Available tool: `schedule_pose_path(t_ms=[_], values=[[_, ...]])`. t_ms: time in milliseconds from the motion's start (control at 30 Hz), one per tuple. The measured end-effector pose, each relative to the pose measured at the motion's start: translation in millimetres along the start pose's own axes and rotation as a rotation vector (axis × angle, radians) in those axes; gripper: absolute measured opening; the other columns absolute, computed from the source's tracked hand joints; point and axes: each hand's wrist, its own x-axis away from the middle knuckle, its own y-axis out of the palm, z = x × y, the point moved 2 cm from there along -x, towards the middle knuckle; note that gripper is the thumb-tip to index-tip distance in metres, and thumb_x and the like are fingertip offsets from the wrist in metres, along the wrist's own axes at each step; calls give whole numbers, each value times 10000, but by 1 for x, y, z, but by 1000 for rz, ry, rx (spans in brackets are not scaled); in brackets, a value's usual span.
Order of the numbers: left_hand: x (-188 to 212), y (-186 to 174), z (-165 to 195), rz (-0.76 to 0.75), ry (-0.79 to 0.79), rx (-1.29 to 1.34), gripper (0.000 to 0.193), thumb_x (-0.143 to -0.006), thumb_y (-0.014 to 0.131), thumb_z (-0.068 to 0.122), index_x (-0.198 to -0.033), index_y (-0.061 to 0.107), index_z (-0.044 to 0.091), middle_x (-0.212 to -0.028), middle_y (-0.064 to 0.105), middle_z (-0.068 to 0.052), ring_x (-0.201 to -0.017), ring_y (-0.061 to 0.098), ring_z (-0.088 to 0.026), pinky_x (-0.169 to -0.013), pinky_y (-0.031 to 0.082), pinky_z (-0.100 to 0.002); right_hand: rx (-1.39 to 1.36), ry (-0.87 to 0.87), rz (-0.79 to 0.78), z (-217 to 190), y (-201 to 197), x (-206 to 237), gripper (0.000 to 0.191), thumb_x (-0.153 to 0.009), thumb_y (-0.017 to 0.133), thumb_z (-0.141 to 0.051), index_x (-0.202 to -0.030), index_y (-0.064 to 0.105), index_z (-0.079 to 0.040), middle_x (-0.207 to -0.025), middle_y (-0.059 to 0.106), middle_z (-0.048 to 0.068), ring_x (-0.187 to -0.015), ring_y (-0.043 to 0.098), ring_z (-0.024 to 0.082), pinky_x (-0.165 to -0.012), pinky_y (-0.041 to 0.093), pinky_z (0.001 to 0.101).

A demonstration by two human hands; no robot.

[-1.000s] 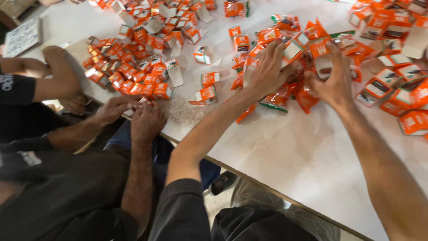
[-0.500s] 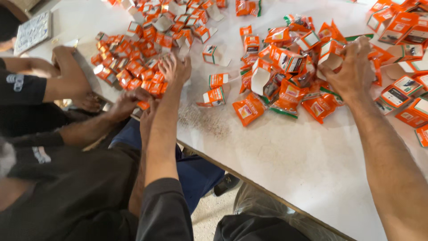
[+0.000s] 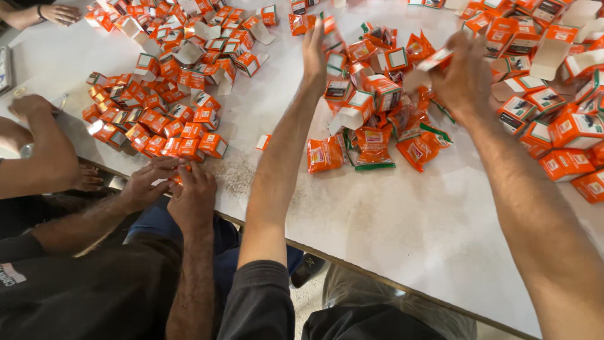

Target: The person picks up small plastic-wrapped items from a large pile on the table and inserts them into small orange cardboard boxes, folding the boxes closed and pushing finished boxes back into the pile. The person repeats this packing cycle continuously while other workers handle boxes nearby.

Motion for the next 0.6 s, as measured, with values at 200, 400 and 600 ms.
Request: schedule_pose_path(t_ms=[200, 400, 600], values=[[32, 51, 41, -483, 223, -259, 583, -1076, 550, 420, -1480, 482, 6, -1467, 577, -164, -1405, 534, -284, -1190, 419, -466, -902, 591, -47, 24, -43, 24, 288, -1040, 682, -220, -1201, 490, -77, -970, 715, 89, -690, 668, 247, -522, 519, 400], [207, 61, 59, -663, 730, -655, 241, -966, 657, 92, -1198, 594, 104, -1074, 666, -73, -1099, 678, -241, -912, 586, -395, -1316, 968, -430, 42, -68, 129, 309, -1096, 475, -401, -1320, 552, -203, -962, 685, 49, -626, 571, 150, -450, 346, 270], [264, 93, 13, -648, 564, -952, 639, -813, 742, 172, -1389, 502, 33, -1252, 528, -211, -1018, 655, -393, -689, 575, -461, -1505, 1092, -500, 49, -76, 214, 358, -1024, 499, -329, -1300, 539, -105, -1093, 691, 91, -944, 673, 234, -769, 546, 394]])
